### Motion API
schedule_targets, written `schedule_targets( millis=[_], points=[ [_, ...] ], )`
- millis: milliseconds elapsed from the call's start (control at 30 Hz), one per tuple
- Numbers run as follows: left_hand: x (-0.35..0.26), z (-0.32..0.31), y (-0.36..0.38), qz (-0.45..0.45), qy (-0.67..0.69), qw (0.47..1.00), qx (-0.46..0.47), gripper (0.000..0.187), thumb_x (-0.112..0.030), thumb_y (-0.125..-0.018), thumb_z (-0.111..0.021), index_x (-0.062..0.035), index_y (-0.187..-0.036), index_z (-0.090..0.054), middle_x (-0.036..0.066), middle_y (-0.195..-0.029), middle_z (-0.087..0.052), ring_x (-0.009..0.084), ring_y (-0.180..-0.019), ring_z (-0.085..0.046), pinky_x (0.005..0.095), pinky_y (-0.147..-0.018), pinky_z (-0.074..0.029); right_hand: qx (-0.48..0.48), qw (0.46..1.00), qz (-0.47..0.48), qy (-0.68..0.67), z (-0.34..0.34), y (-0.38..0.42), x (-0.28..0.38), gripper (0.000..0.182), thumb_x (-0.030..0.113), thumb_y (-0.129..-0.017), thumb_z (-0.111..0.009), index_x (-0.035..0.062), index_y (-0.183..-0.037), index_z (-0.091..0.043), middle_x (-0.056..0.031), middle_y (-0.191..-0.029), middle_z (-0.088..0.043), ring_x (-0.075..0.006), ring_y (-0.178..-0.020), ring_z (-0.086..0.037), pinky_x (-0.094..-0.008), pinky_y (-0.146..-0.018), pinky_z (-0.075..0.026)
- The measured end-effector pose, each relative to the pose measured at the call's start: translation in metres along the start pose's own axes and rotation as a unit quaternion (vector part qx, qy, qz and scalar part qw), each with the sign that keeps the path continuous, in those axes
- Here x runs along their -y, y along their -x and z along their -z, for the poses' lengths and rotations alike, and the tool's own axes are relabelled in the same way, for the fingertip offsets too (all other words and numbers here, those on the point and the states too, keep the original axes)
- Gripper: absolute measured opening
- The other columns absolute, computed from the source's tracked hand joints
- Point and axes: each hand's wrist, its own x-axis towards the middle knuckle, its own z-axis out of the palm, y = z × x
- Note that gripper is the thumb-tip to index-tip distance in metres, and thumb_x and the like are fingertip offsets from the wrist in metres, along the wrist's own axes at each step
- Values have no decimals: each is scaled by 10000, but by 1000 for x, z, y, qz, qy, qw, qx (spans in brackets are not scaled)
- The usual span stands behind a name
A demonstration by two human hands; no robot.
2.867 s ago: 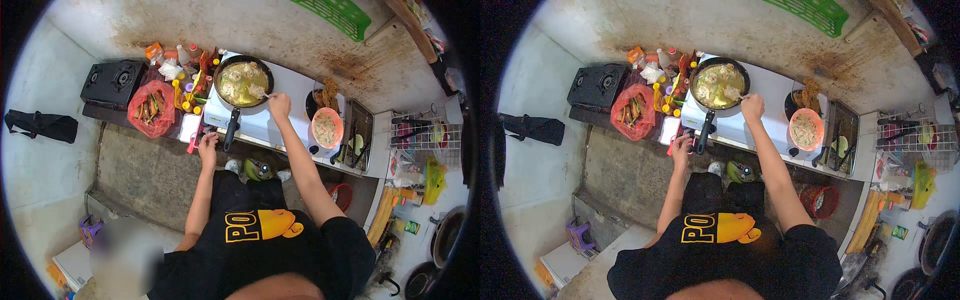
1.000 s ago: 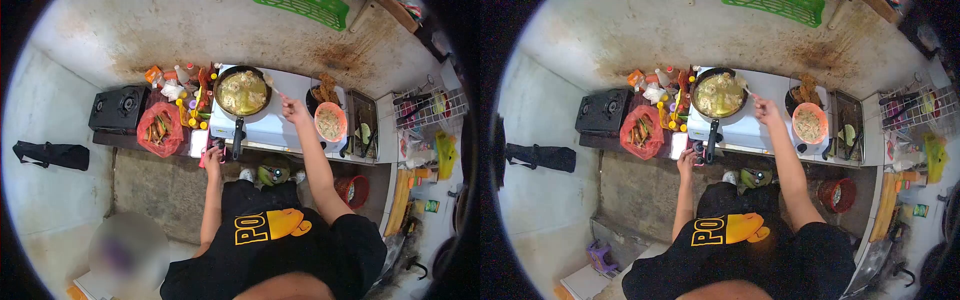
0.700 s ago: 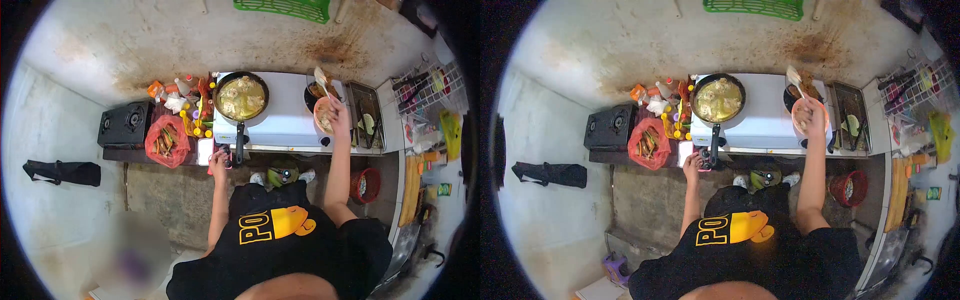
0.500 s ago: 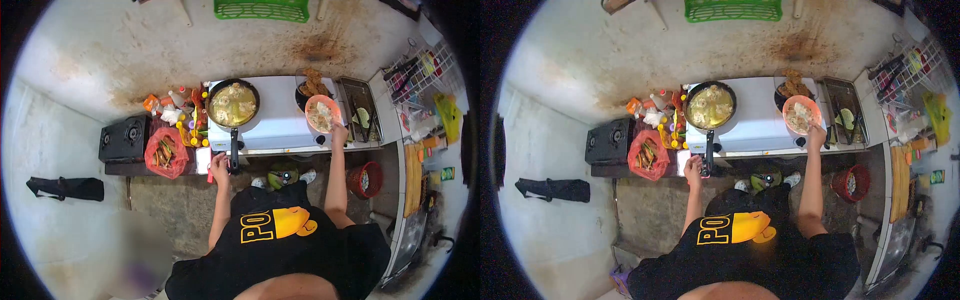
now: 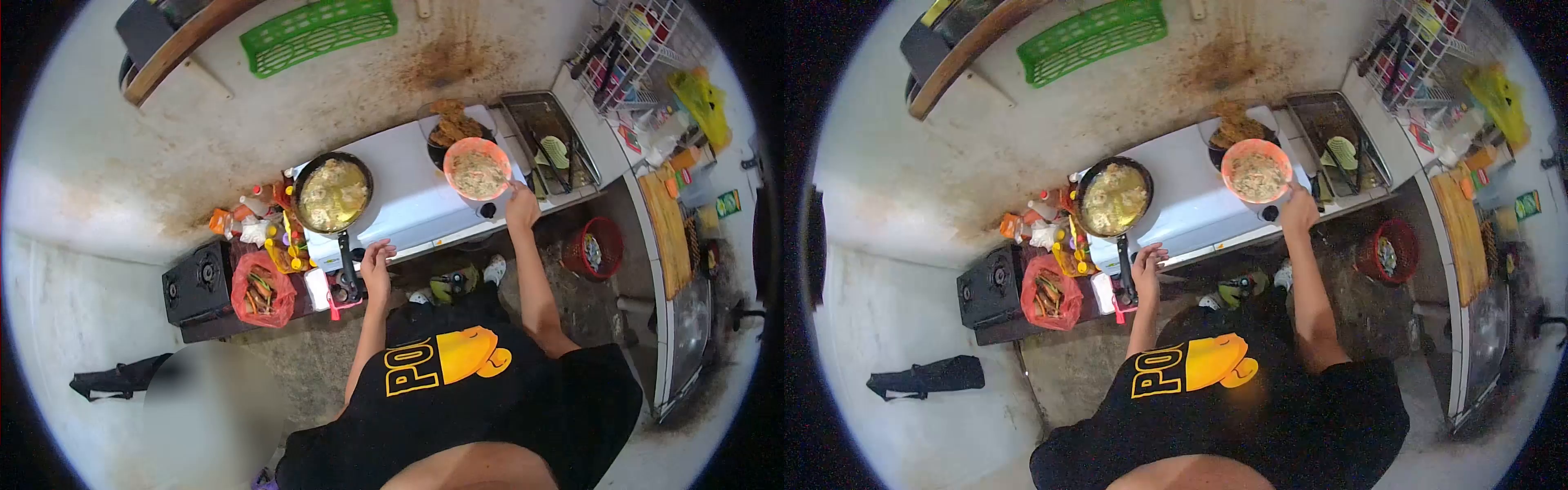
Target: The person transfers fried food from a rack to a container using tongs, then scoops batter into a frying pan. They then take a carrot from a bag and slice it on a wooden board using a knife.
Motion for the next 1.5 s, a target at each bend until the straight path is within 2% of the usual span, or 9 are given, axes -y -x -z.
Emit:
schedule_targets(
  millis=[67,500,567,667,933,1100,1167,1300,1500],
  points=[
    [12,-12,4,33,13,999,27,257,-60,-915,-429,25,-1090,-596,89,-919,-652,108,-787,-587,228,-696,-450,-13,999,26,28,3,-8,-6,245,108,-842,-574,166,-1046,-696,-145,-919,-683,-327,-833,-660,-444,-694,-518],
    [47,-106,-32,193,-10,965,179,311,-98,-912,-465,-36,-1205,-549,104,-968,-664,141,-787,-615,252,-696,-482,37,993,111,-31,-24,-34,16,188,123,-829,-581,102,-962,-712,-142,-820,-686,-332,-793,-665,-445,-702,-516],
    [46,-129,-44,258,42,948,180,454,-107,-921,-468,-84,-1372,-421,110,-1083,-625,195,-875,-629,296,-776,-501,141,981,125,53,-30,-34,27,185,104,-800,-592,91,-944,-708,-146,-824,-684,-337,-801,-667,-448,-702,-520],
    [58,-160,-66,286,174,929,160,622,-106,-926,-479,-158,-1490,-223,126,-1238,-544,257,-981,-622,338,-854,-497,143,977,150,49,-37,-18,25,262,54,-790,-558,119,-1003,-696,-136,-902,-671,-326,-829,-664,-438,-708,-521],
    [74,-204,-96,265,181,937,136,744,46,-935,-345,-284,-1511,-8,191,-1334,-459,311,-1042,-602,426,-934,-490,188,942,268,69,-13,-30,-5,349,35,-755,-556,194,-1026,-709,-86,-929,-662,-283,-799,-667,-400,-683,-527],
    [81,-202,-95,269,201,934,122,763,71,-919,-346,-282,-1510,-16,226,-1364,-416,347,-1059,-589,444,-940,-497,114,957,266,3,-6,-36,9,325,48,-712,-585,160,-986,-719,-85,-874,-652,-283,-745,-658,-388,-667,-517],
    [78,-203,-94,273,234,925,122,773,81,-911,-348,-282,-1510,-21,230,-1376,-401,357,-1072,-581,449,-943,-497,106,923,363,63,-30,-27,8,320,78,-717,-604,144,-1014,-702,-77,-871,-646,-280,-715,-655,-389,-654,-514],
    [69,-203,-92,242,280,919,133,784,88,-894,-357,-278,-1510,-40,213,-1379,-405,338,-1096,-566,461,-932,-509,84,900,418,94,-34,-22,-25,344,94,-699,-637,155,-1035,-676,-57,-867,-630,-251,-708,-653,-381,-679,-504],
    [69,-207,-85,234,284,922,123,789,82,-884,-374,-277,-1509,-52,181,-1322,-461,313,-1108,-561,478,-975,-487,137,911,371,121,-18,-46,-17,439,82,-703,-639,191,-1128,-663,-43,-948,-637,-218,-757,-660,-339,-752,-495]
  ],
)
